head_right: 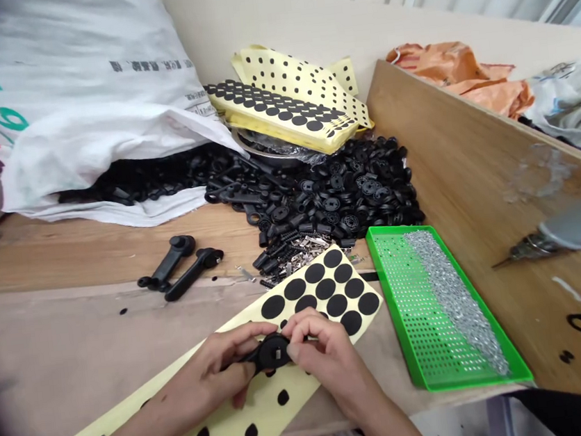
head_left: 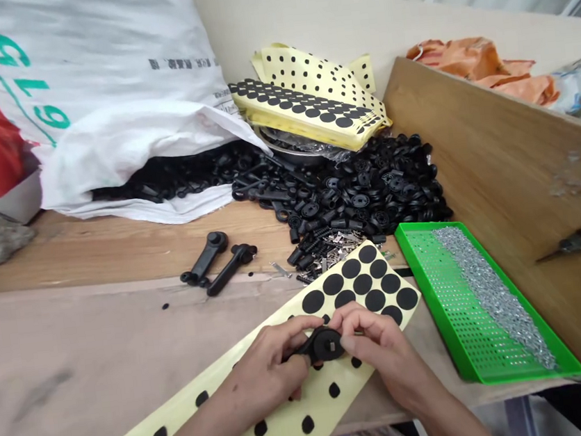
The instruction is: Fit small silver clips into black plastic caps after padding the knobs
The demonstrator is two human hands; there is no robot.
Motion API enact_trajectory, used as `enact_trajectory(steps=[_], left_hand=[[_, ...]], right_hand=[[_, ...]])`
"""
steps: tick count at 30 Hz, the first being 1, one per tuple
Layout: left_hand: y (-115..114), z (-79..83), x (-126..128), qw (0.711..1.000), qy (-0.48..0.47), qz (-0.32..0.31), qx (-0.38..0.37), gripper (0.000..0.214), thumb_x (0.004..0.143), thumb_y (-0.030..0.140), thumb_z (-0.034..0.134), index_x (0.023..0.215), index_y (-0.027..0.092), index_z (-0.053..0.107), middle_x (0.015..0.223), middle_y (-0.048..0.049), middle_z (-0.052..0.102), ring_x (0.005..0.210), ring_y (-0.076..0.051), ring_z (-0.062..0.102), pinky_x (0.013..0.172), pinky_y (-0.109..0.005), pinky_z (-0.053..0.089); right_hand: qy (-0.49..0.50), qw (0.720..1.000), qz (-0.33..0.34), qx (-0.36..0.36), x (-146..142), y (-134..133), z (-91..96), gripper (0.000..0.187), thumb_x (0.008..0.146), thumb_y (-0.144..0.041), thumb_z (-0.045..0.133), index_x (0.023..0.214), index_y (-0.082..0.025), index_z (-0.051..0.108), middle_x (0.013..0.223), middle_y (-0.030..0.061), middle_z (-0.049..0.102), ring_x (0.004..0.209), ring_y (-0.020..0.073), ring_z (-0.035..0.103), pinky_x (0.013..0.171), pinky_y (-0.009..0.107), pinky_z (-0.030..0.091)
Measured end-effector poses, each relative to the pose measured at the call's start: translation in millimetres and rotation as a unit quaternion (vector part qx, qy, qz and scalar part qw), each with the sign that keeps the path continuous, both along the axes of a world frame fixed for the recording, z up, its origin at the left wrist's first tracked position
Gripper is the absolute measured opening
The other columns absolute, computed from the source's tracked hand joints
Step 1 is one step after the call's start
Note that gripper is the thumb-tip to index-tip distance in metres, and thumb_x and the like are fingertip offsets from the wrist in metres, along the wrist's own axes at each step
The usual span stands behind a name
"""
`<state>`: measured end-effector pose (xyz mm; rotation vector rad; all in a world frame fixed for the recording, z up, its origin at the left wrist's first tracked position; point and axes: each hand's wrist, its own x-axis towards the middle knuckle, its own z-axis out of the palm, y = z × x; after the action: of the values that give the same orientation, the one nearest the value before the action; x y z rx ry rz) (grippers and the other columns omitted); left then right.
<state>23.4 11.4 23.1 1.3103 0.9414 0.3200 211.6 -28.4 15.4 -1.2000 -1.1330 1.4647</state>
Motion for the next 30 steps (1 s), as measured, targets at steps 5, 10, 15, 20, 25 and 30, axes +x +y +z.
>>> enact_trajectory(steps=[5, 10, 15, 20, 25, 30], left_hand=[[1.0, -0.3, 0.2, 1.000, 0.001, -0.004, 0.004, 0.052, 0.065, 0.017, 0.044, 0.116, 0.017, 0.054, 0.069, 0.0026, 0.057, 0.046, -0.008, 0.045, 0.046, -0.021, 0.037], [0.7, -2.0, -0.5, 1.000, 0.006, -0.007, 0.011, 0.051, 0.066, 0.017, 0.045, 0.116, 0.017, 0.055, 0.065, 0.0037, 0.054, 0.046, -0.009, 0.047, 0.046, -0.021, 0.037], [1.6, 0.7, 0.4, 1.000, 0.003, -0.019, 0.017, 0.043, 0.073, 0.022, 0.047, 0.115, 0.018, 0.055, 0.067, 0.0034, 0.054, 0.046, -0.009, 0.047, 0.047, -0.021, 0.038], [0.8, 1.8, 1.4, 0.999, 0.018, -0.017, 0.032, 0.038, 0.080, 0.032, 0.049, 0.115, 0.017, 0.056, 0.061, 0.0050, 0.050, 0.045, -0.009, 0.047, 0.046, -0.021, 0.038], [-1.2, 1.5, 2.5, 0.999, 0.018, -0.020, 0.037, 0.035, 0.082, 0.032, 0.047, 0.112, 0.018, 0.056, 0.061, 0.0056, 0.047, 0.044, -0.008, 0.043, 0.044, -0.020, 0.037], [-4.5, 6.2, 5.0, 0.995, 0.045, -0.017, 0.082, 0.029, 0.082, 0.029, 0.046, 0.106, 0.019, 0.059, 0.055, 0.0069, 0.042, 0.046, -0.009, 0.040, 0.044, -0.019, 0.035]], right_hand=[[-0.010, 1.000, -0.003, 0.001, -0.6, -0.7, 0.7, 0.013, 0.073, -0.024, 0.062, 0.063, -0.018, 0.055, 0.089, 0.0062, 0.058, 0.086, 0.0200, 0.052, 0.074, 0.029, 0.038], [-0.015, 1.000, -0.008, 0.002, -1.0, -0.8, 1.3, 0.011, 0.072, -0.023, 0.061, 0.063, -0.018, 0.056, 0.088, 0.0057, 0.058, 0.085, 0.0195, 0.052, 0.072, 0.028, 0.038], [-0.022, 1.000, -0.004, 0.005, -0.9, -0.8, 2.2, 0.013, 0.072, -0.024, 0.060, 0.062, -0.019, 0.054, 0.086, 0.0051, 0.057, 0.081, 0.0187, 0.051, 0.070, 0.028, 0.038], [-0.028, 1.000, -0.002, 0.002, -1.1, -1.2, 4.9, 0.014, 0.072, -0.024, 0.060, 0.062, -0.019, 0.053, 0.086, 0.0054, 0.057, 0.082, 0.0190, 0.051, 0.070, 0.028, 0.038], [-0.046, 0.999, -0.001, 0.012, -1.5, -2.0, 3.1, 0.014, 0.073, -0.025, 0.059, 0.062, -0.019, 0.053, 0.084, 0.0057, 0.057, 0.080, 0.0186, 0.051, 0.069, 0.028, 0.038], [-0.060, 0.998, -0.008, 0.028, -3.1, -3.4, 2.8, 0.012, 0.073, -0.023, 0.058, 0.063, -0.019, 0.052, 0.083, 0.0055, 0.058, 0.081, 0.0187, 0.054, 0.068, 0.028, 0.040]])
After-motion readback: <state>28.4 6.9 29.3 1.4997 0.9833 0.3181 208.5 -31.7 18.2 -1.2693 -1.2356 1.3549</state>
